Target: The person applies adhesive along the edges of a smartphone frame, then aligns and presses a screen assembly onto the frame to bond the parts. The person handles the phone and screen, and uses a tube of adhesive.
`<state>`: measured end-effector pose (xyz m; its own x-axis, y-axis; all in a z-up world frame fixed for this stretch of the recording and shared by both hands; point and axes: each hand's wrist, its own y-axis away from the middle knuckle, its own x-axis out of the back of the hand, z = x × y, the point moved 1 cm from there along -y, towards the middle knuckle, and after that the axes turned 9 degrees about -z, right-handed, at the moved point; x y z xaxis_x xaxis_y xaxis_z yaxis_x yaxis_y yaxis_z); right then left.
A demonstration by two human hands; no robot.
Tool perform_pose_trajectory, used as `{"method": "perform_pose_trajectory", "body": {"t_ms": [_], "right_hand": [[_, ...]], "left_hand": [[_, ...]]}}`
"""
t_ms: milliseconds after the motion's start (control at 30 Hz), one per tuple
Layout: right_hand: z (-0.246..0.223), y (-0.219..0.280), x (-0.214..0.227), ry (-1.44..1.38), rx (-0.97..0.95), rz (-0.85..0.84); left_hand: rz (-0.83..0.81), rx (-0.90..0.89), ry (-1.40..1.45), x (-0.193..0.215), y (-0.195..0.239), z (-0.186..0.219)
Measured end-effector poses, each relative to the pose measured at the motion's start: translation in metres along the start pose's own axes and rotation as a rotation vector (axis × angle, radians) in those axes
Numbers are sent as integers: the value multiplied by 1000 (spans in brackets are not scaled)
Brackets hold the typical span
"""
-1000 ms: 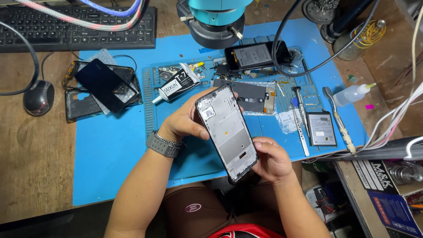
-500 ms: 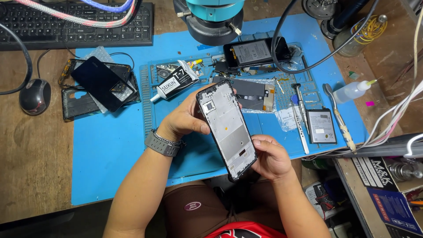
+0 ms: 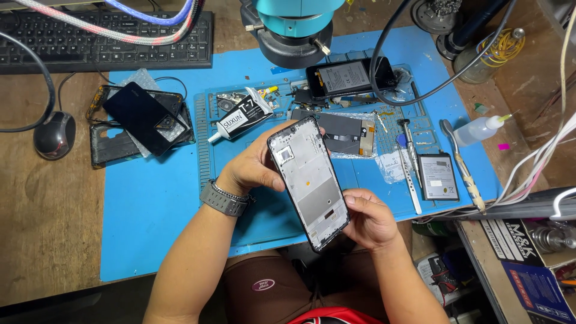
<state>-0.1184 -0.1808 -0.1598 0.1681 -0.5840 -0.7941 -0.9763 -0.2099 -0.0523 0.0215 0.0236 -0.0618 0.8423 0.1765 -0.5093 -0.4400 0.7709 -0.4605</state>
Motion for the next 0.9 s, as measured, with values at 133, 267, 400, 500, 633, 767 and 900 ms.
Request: {"method": "perform_pose_trajectory", "body": {"t_ms": [133, 267, 400, 500, 633, 767, 900], "right_hand": [[4, 2, 12, 10, 2, -13], [4, 4, 12, 26, 27, -44], [5, 4, 19, 35, 33, -76], [-15, 6, 0, 90, -92, -134], [-15, 6, 0, 114, -71, -209], [-9, 9, 14, 67, -61, -189], [-7, 11, 17, 57, -69, -171]], "left_hand": [[-9, 3, -8, -7, 0, 5], [-64, 26, 57, -11, 1, 7], [-126, 30, 83, -13, 0, 9], [-310, 196, -50, -5, 4, 26], [-324, 195, -10, -8, 5, 27], [-311, 208, 2, -14, 4, 30], [-287, 213, -11, -20, 5, 31]]}}
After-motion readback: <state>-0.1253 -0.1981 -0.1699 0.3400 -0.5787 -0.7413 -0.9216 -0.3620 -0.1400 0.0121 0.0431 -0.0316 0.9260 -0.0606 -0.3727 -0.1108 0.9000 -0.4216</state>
